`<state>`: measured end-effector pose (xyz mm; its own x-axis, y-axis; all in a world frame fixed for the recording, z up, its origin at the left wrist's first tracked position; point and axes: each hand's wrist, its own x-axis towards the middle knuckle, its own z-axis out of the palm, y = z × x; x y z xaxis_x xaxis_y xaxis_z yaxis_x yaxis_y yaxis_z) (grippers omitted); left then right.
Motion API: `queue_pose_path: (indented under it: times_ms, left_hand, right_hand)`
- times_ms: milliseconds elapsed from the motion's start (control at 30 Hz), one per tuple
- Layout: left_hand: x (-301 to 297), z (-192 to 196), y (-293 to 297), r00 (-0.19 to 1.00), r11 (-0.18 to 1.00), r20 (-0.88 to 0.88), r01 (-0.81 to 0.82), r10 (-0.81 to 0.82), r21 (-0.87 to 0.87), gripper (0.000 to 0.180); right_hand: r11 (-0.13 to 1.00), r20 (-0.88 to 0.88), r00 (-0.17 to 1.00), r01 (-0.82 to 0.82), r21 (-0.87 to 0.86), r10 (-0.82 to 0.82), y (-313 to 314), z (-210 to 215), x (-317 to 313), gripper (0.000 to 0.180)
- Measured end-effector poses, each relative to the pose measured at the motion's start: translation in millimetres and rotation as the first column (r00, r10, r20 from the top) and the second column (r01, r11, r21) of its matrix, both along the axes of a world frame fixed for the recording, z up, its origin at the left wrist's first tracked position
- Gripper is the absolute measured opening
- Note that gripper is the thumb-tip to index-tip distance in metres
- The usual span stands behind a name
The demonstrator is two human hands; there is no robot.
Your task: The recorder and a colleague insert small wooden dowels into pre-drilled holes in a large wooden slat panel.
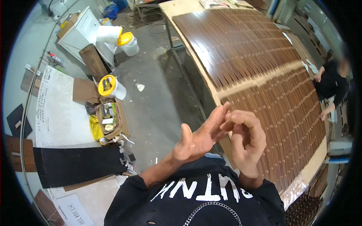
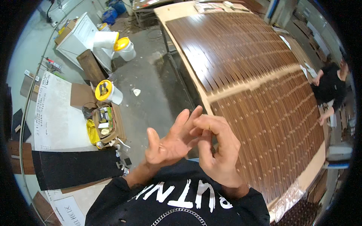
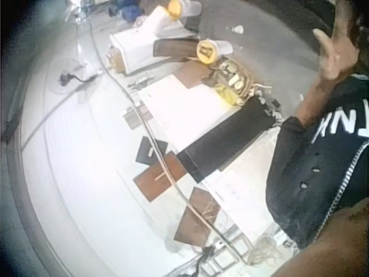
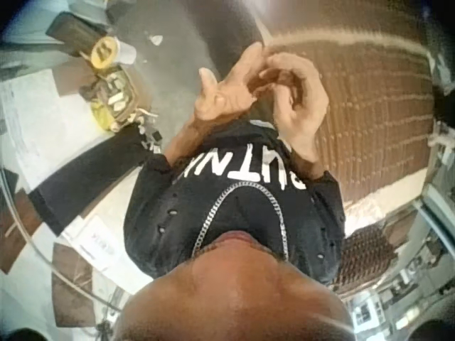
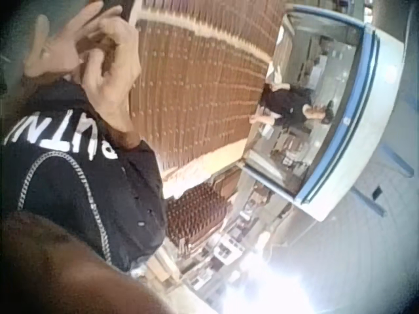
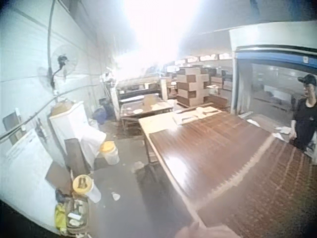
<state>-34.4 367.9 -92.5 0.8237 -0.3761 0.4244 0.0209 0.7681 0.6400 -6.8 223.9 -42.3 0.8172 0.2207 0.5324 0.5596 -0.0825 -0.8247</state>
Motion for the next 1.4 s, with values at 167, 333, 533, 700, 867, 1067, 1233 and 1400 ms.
queue_pose_path:
  times_ms: [167,333,533,700,867,1067,1233,1400]
  left_hand:
    - [56.4,-2.5,74.2,0.992,0.993,-0.049,-0.115,0.114,-0.017,0.089]
    - [128.2,-8.2,131.6,0.982,0.981,-0.052,-0.179,0.183,0.079,0.094]
    - [252.5,-20.0,192.2,0.976,0.969,-0.132,-0.147,0.175,0.200,0.101]
    - [378.7,-16.6,225.4,0.971,0.958,-0.212,-0.051,0.114,0.283,0.106]
    - [496.4,-14.0,243.6,0.945,0.922,-0.312,0.032,0.098,0.386,0.109]
    - [637.4,-37.9,270.2,0.919,0.943,-0.392,0.174,-0.052,0.283,0.099]
    - [782.4,-90.3,312.5,0.910,0.925,-0.404,0.067,0.097,0.375,0.061]
    - [958.6,-182.5,374.4,0.892,0.588,-0.209,-0.075,0.400,0.805,0.023]
  right_hand:
    - [0.994,-0.164,0.985,-0.047,0.095,0.062,81.7,-2.4,62.9,0.014]
    - [0.981,0.198,0.976,-0.055,-0.186,0.093,144.9,-9.8,159.2,0.025]
    - [0.949,0.520,0.834,-0.011,-0.315,0.182,195.4,-40.4,306.9,0.038]
    - [0.889,0.582,0.786,0.098,-0.448,0.206,223.1,-50.9,441.3,0.033]
    - [0.864,0.455,0.882,0.130,-0.486,0.123,241.1,-58.6,549.5,0.022]
    - [0.934,-0.125,0.986,-0.145,-0.327,0.109,248.8,-67.7,651.6,0.014]
    - [0.970,-0.393,0.917,-0.153,-0.186,0.069,250.8,-99.7,760.0,0.009]
    - [0.938,-0.494,0.827,0.109,-0.328,-0.269,260.3,-143.3,925.8,0.015]
